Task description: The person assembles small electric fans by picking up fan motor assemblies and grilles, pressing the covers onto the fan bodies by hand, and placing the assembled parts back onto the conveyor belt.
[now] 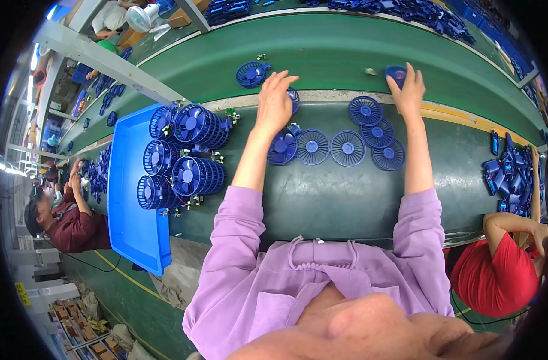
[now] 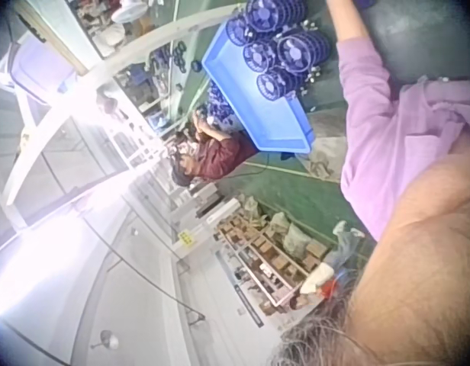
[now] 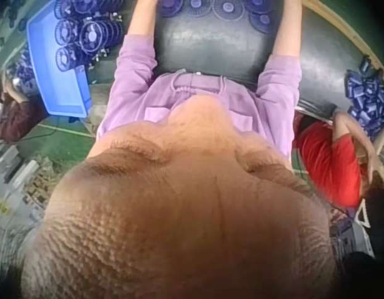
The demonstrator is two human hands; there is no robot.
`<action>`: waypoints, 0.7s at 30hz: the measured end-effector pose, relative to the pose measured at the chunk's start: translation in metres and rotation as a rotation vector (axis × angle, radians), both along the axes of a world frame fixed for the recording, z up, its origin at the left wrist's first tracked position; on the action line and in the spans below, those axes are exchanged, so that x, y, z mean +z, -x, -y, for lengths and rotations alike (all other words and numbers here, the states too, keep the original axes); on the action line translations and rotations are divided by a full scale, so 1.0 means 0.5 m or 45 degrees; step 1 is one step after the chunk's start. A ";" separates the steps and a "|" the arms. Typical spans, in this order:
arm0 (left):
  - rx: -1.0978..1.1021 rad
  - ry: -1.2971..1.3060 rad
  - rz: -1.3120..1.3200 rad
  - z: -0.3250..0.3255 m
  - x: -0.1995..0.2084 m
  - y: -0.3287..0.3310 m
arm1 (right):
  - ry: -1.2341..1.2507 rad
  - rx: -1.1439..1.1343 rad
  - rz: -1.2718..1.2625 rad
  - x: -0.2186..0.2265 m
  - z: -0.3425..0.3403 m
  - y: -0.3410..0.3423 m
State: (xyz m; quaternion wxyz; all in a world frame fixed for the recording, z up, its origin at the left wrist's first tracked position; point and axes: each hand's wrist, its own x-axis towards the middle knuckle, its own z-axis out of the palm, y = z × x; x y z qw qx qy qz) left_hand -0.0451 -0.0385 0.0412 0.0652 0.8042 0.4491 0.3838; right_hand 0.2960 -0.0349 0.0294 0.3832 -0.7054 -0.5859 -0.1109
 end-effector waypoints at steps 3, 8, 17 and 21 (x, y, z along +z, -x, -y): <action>0.009 0.077 -0.360 -0.032 -0.009 0.012 | -0.011 0.210 0.105 0.003 0.052 0.029; -0.123 0.339 -0.492 -0.077 -0.006 0.045 | 0.565 0.605 0.155 0.007 0.137 0.157; 0.425 -0.081 -0.098 0.045 0.079 0.096 | 0.375 0.663 -0.038 0.011 0.128 0.132; 0.516 -0.232 0.115 0.077 0.049 0.115 | 0.442 0.932 -0.793 0.039 0.133 0.177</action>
